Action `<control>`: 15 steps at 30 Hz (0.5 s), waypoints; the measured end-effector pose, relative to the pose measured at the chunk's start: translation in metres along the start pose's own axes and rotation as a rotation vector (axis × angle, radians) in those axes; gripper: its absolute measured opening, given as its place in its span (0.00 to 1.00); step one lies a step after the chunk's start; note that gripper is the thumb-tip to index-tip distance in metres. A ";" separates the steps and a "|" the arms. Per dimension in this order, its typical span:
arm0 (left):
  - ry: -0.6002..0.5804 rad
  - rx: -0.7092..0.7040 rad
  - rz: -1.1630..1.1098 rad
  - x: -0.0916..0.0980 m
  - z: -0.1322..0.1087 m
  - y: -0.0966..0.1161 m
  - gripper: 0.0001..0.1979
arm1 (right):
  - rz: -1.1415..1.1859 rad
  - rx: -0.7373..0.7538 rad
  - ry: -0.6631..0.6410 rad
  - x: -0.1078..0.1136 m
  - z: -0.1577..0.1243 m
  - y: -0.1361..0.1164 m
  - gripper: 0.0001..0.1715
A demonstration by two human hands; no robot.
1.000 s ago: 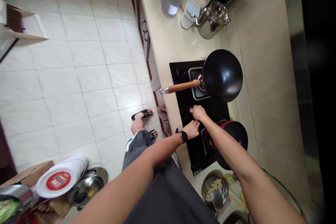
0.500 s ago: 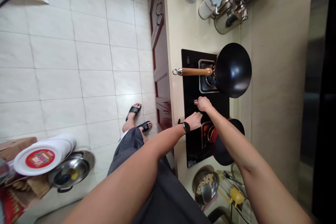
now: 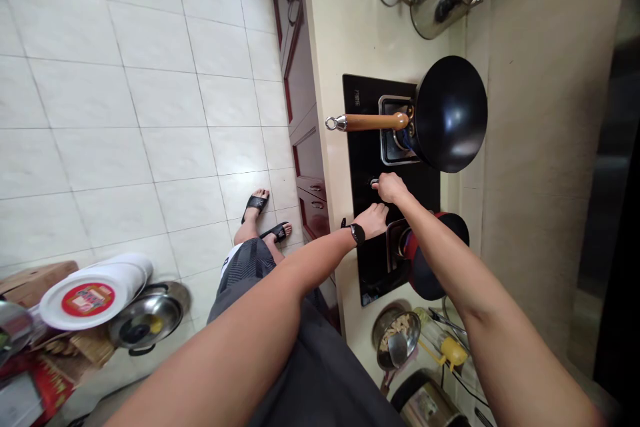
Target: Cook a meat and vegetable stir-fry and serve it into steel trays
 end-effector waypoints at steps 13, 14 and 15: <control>-0.041 0.018 0.022 0.008 0.002 0.002 0.16 | 0.018 -0.005 -0.004 -0.003 0.002 0.001 0.18; -0.050 0.002 0.033 0.011 0.001 0.002 0.16 | 0.019 -0.006 -0.008 -0.002 0.003 0.001 0.17; -0.055 -0.013 0.039 0.014 0.001 0.001 0.16 | 0.020 -0.006 -0.011 -0.002 0.003 0.001 0.17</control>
Point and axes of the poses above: each hand's wrist, its own z-axis towards the middle knuckle, its own x-axis out of the back of the hand, y = z × x, the point moved 1 cm from there along z, towards the middle knuckle, and after that the axes turned 10 degrees about z, right-handed, at the moved point
